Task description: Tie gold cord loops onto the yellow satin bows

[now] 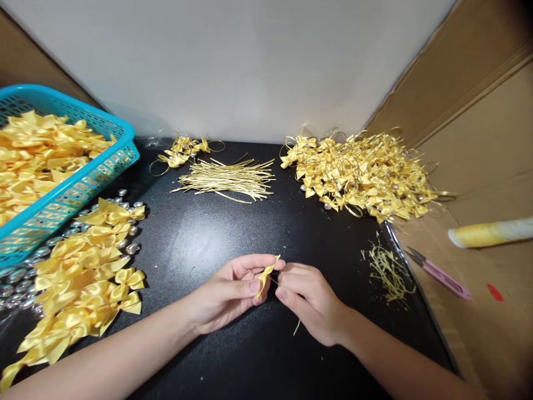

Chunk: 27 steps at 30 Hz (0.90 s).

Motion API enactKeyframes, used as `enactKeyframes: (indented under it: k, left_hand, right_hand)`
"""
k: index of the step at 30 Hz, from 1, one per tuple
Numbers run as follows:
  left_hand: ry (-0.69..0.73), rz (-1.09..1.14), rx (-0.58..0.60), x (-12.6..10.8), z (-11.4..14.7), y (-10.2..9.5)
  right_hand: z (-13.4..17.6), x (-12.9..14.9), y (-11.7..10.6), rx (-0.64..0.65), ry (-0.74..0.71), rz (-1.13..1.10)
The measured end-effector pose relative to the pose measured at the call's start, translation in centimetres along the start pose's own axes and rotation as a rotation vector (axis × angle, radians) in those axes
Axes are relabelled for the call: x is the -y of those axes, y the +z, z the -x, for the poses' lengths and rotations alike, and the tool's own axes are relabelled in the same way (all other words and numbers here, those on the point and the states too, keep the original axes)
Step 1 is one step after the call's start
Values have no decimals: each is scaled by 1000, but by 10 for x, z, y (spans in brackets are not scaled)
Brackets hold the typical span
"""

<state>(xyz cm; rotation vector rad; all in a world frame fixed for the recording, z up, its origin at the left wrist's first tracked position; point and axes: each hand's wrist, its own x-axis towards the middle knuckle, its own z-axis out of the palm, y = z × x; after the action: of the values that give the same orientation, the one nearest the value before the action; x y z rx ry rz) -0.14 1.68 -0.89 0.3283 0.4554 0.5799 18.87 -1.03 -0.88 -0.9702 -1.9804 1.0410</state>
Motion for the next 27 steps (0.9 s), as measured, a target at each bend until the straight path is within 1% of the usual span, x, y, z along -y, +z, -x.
enactKeyframes:
  k: [7, 15, 27]
  left_hand:
    - [31, 33, -20, 0, -2, 2]
    - [44, 73, 1, 0, -2, 1]
    - [14, 50, -3, 1, -2, 3]
  right_hand:
    - [0, 1, -1, 18, 16, 17]
    - [0, 0, 1, -1, 18, 4]
    - [0, -1, 0, 18, 29, 2]
